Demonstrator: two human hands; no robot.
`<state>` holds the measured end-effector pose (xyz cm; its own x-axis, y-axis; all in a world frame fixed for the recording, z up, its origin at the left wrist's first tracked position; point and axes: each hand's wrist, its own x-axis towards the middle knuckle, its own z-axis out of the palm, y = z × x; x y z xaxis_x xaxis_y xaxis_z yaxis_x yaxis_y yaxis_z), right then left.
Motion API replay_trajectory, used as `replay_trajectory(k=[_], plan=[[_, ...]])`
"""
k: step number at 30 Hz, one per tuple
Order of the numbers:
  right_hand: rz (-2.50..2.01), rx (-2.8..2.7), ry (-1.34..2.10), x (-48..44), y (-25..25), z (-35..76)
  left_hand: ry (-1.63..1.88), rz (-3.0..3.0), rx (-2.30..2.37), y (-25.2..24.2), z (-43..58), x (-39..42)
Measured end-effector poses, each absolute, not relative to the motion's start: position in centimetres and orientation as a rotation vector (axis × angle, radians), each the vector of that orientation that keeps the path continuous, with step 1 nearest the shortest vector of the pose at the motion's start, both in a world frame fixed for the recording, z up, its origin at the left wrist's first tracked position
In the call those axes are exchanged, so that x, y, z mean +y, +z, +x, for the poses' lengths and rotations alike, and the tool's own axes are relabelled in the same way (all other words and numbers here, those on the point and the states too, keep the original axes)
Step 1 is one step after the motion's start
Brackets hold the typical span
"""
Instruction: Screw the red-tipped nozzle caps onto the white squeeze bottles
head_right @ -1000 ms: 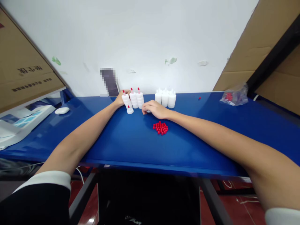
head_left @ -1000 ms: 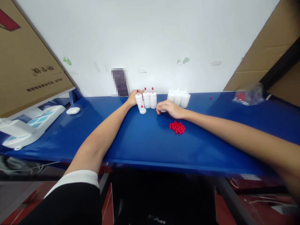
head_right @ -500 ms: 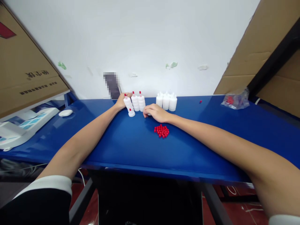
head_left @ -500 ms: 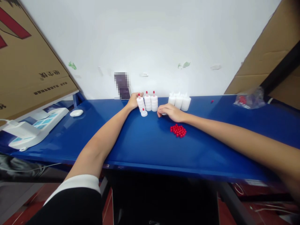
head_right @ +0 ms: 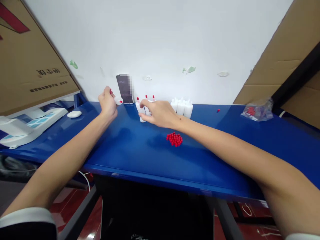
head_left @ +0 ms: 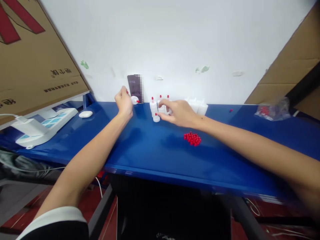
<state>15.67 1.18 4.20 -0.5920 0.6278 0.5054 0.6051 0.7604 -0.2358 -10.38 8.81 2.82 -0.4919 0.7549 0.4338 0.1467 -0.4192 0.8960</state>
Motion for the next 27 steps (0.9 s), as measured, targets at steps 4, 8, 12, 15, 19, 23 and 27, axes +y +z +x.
replay_trajectory(k=[4, 8, 12, 15, 19, 23, 27], plan=[[-0.935, -2.388, -0.067, 1.0, 6.2, 13.1, 2.041, 1.220, 1.242, 3.5, -6.4, 5.9], [-0.909, -2.459, -0.074, 1.7, 6.1, 12.1, 1.942, 1.054, 1.223, 3.3, -4.2, 4.4], [-0.863, -2.528, -0.107, 2.1, 5.2, 12.1, 1.835, 0.991, 1.231, 3.1, -3.6, 4.0], [-0.879, -2.503, -0.122, 2.0, 4.7, 12.1, 1.811, 1.003, 1.247, 3.0, -3.2, 3.8], [-0.897, -2.449, -0.149, 1.9, 4.6, 12.0, 1.766, 0.992, 1.222, 3.1, -2.9, 3.7], [-0.975, -2.348, 0.054, 2.6, 5.0, 12.3, 1.655, 1.091, 1.234, 2.6, -4.0, 4.6], [-1.100, -2.326, 0.361, 4.0, 5.0, 12.9, 1.528, 1.194, 1.371, 1.7, -6.4, 6.3]])
